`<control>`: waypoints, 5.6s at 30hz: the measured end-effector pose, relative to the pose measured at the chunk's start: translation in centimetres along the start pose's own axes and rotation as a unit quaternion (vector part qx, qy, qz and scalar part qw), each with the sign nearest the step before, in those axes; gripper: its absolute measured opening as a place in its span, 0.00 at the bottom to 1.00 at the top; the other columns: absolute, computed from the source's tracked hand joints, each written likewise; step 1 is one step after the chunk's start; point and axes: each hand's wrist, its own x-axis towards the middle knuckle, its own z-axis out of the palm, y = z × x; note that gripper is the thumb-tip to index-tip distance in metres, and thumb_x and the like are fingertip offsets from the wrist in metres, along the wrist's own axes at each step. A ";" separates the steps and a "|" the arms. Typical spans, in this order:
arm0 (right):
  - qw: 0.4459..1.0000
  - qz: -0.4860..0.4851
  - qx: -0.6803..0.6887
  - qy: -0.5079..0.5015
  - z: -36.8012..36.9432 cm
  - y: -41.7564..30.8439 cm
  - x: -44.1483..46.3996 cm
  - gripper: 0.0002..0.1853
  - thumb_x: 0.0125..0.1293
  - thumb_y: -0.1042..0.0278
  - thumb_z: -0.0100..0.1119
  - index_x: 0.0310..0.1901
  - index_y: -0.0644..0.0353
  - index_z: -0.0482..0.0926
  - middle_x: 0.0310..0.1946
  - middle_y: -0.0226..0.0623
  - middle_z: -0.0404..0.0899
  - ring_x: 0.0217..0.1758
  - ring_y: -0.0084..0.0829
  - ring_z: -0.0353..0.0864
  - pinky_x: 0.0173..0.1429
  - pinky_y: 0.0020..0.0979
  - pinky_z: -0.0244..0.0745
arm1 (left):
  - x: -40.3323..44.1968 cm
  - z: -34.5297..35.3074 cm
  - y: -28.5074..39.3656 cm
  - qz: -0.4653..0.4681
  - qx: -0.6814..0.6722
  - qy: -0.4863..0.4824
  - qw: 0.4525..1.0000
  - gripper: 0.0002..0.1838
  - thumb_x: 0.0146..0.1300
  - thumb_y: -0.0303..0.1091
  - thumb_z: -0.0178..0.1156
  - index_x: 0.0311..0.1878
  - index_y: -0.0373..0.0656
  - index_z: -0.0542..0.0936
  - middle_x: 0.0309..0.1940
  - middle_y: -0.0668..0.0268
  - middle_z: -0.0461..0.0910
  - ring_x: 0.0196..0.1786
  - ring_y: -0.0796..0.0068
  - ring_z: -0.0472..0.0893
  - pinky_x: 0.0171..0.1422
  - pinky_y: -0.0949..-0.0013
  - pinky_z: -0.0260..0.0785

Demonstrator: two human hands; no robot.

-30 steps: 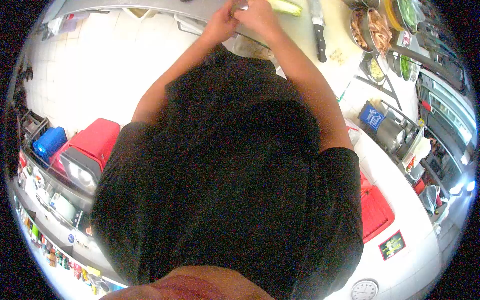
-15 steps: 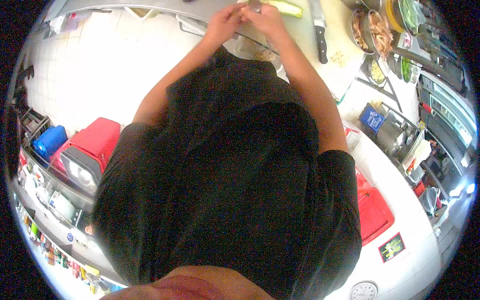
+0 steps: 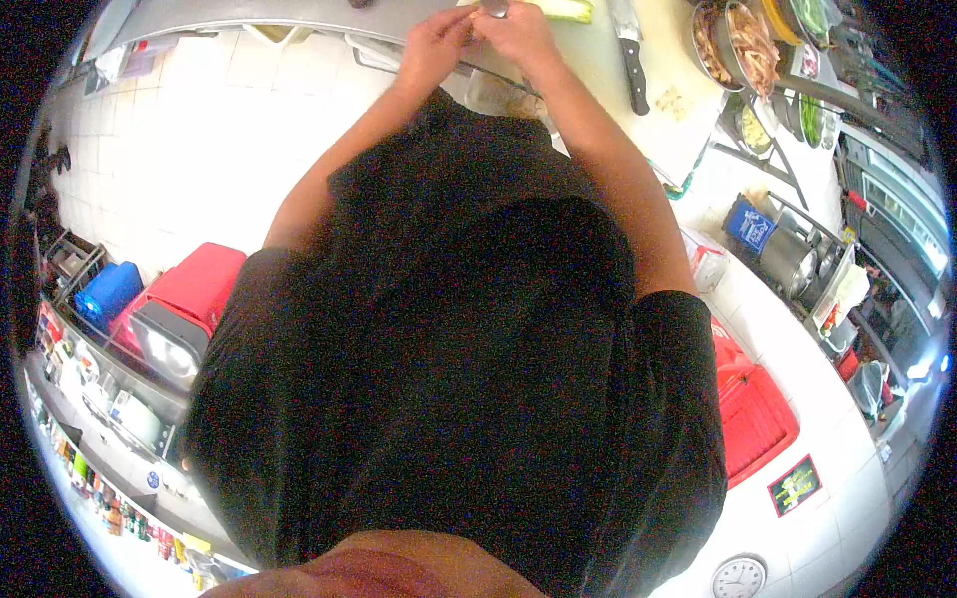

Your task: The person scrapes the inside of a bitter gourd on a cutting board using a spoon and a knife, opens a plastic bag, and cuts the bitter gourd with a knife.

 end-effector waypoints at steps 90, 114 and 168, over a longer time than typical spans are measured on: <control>0.979 -0.010 -0.164 0.119 -0.9 -0.8 -2.3 0.21 0.53 0.53 0.58 0.36 0.67 0.83 0.32 0.57 0.83 0.40 0.52 0.84 0.48 0.43 0.79 | -0.3 1.3 1.7 0.099 0.231 -0.048 0.967 0.07 0.62 0.27 0.60 0.41 0.37 0.84 0.35 0.52 0.84 0.38 0.59 0.85 0.45 0.62 0.76; 0.924 0.106 -0.279 0.237 -25.8 6.5 -10.5 0.19 0.61 0.50 0.63 0.41 0.59 0.84 0.27 0.48 0.83 0.31 0.47 0.83 0.40 0.40 0.76 | -0.8 6.4 1.8 0.165 0.317 0.055 0.932 0.13 0.55 0.24 0.65 0.45 0.39 0.80 0.42 0.60 0.74 0.36 0.69 0.76 0.40 0.68 0.75; 0.950 -0.076 -0.265 0.144 -33.1 9.0 -13.0 0.12 0.64 0.67 0.56 0.47 0.54 0.85 0.41 0.47 0.83 0.45 0.44 0.83 0.51 0.37 0.77 | -0.7 5.8 1.4 0.005 0.140 0.017 0.990 0.28 0.62 0.32 0.66 0.63 0.33 0.69 0.49 0.55 0.78 0.44 0.73 0.79 0.48 0.71 0.75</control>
